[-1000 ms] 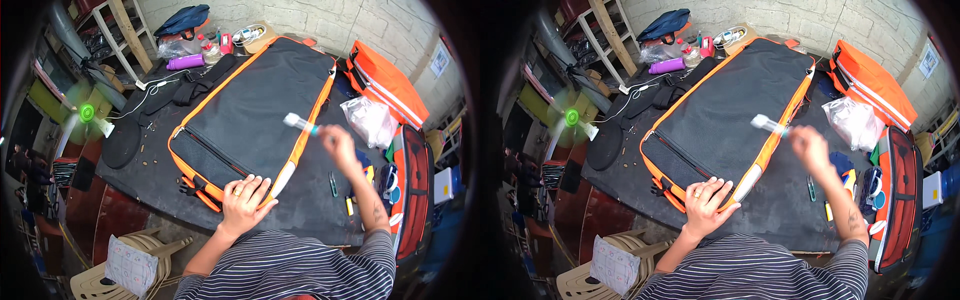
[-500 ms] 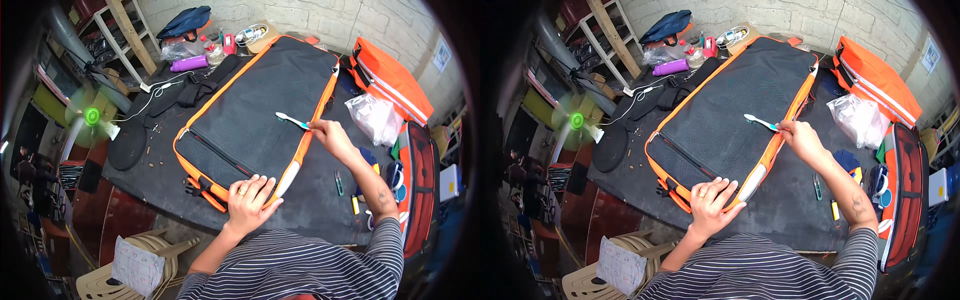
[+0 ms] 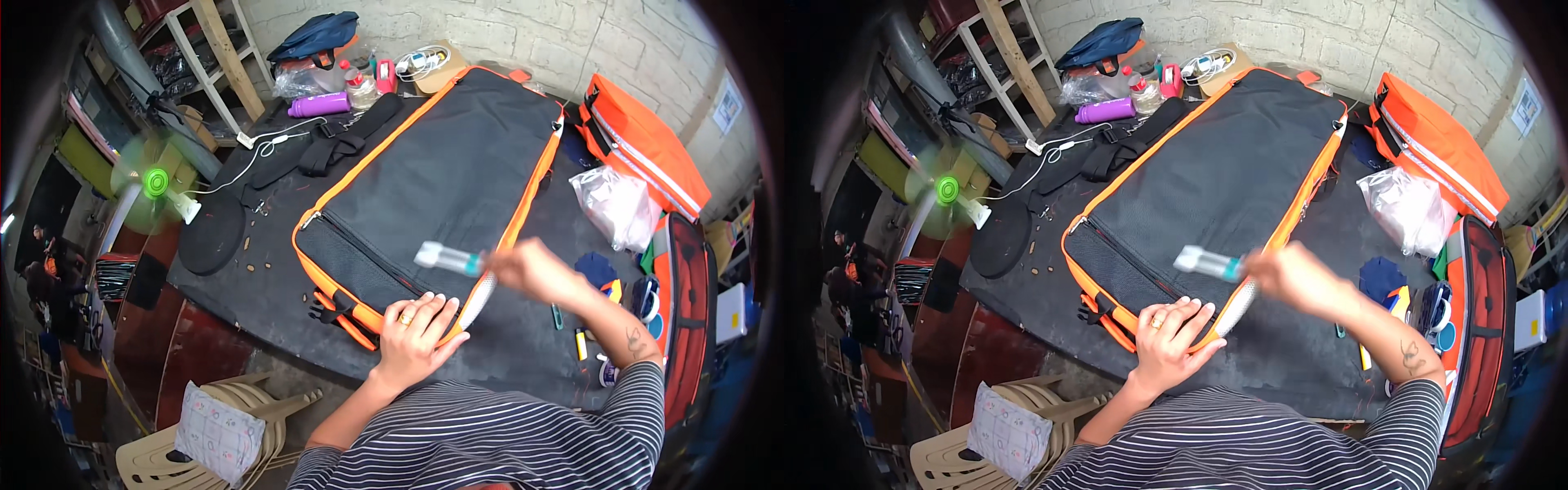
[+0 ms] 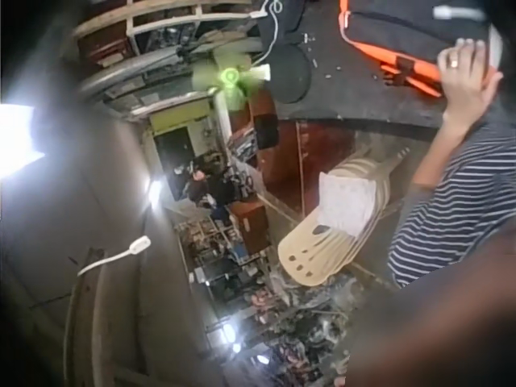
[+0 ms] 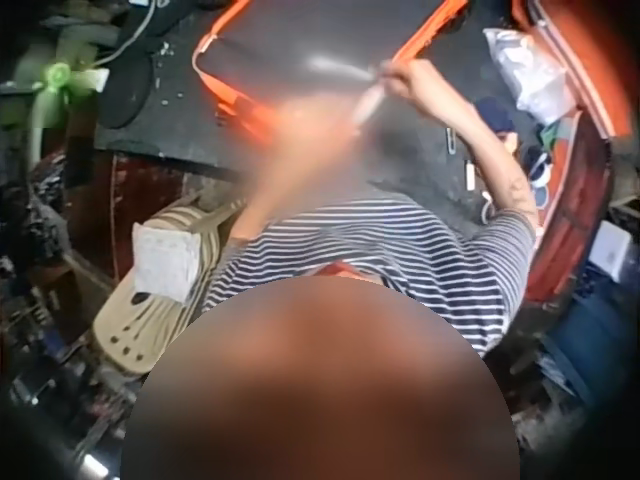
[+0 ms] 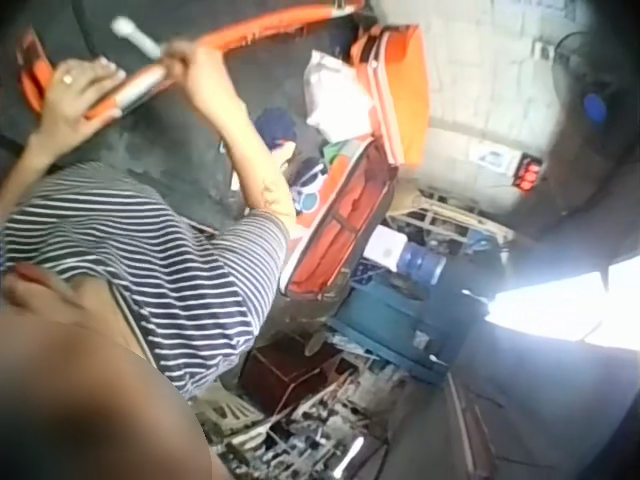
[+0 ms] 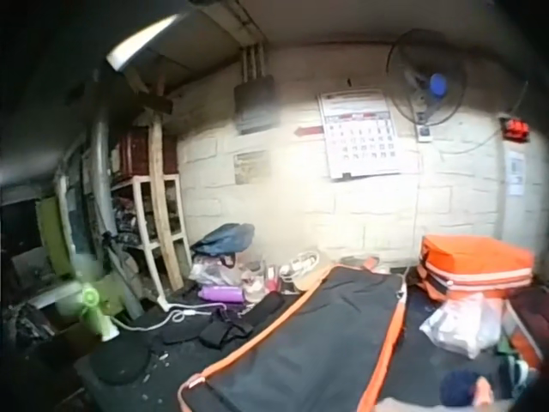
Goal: Inspecting, cleaning with a brush, and assembling clips on a backpack in a manufacturing environment.
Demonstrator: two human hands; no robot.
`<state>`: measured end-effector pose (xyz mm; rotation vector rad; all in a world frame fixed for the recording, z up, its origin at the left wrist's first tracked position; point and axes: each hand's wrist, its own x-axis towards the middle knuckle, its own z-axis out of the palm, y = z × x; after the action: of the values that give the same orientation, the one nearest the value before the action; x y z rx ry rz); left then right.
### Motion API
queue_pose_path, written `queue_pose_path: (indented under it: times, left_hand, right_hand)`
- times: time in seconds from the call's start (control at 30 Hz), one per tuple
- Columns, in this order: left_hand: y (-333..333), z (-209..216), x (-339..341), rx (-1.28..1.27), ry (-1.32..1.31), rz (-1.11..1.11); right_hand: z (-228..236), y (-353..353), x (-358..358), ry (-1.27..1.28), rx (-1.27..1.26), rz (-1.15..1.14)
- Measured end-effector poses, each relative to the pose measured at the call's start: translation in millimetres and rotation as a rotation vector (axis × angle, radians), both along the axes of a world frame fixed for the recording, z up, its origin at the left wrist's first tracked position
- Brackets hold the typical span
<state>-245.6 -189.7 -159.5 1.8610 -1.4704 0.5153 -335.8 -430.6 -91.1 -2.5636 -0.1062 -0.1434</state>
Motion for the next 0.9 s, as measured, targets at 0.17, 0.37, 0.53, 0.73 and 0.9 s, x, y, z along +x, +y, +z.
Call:
queue_pose_path:
  times: [0.17,0.37,0.53,0.73,0.9]
  left_hand:
    - [2,0,0,0.013,0.006,-0.018]
    - [0,1,0,-0.014,-0.012,-0.009]
    - [2,2,-1,0.022,0.014,-0.019]
    - [2,1,-1,0.015,0.013,-0.003]
    - [3,1,0,0.031,0.008,-0.006]
  right_hand:
    - [-4,-3,-4,0.099,0.145,-0.145]
    - [-11,-10,-7,0.088,-0.039,-0.235]
    - [0,-11,-1,-0.032,0.014,-0.407]
    - [22,7,20,0.069,0.001,-0.354]
    - [8,16,30,0.061,0.106,0.064]
